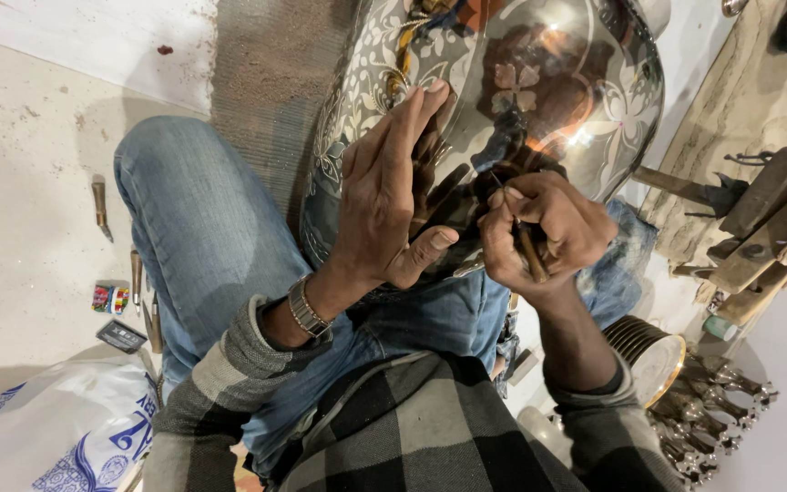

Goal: The person holds a large polished metal vessel on their lap and uses a small hand tool to engrave floral patterns into its surface. They rotate the vessel slightly to access different areas while continuing to carve the design.

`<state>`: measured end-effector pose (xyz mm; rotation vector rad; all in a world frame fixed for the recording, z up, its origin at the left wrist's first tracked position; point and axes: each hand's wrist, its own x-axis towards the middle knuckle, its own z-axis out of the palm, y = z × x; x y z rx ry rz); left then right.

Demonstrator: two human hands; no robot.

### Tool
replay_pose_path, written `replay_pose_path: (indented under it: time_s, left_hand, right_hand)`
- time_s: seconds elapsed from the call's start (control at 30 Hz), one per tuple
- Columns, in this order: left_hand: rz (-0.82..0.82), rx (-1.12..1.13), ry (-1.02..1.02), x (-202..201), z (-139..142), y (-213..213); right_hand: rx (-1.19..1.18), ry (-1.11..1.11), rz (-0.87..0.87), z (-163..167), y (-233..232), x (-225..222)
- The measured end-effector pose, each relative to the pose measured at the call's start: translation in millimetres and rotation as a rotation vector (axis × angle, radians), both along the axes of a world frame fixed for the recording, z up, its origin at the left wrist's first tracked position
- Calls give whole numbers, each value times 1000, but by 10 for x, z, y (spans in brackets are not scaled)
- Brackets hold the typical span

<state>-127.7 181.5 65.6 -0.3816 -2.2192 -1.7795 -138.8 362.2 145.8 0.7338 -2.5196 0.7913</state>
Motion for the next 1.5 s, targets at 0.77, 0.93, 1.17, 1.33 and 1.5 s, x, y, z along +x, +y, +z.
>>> replay_pose_path:
  time_s: [0.77, 0.93, 1.17, 1.33, 1.5]
  left_hand:
    - [-20, 24, -22, 67, -48, -42]
    - [-12, -9, -2, 63, -80, -27]
    - [-19, -5, 13, 70, -100, -47]
    - [-21, -15, 13, 82, -94, -44]
    - [-19, -16, 21, 85, -104, -51]
  right_hand:
    - [176, -417, 416, 452, 152, -382]
    - [167, -484, 493, 404, 242, -449]
    - [221, -490, 571, 295, 379, -500]
    - [284, -500, 623, 354, 424, -530]
    - [292, -521, 677, 330, 462, -557]
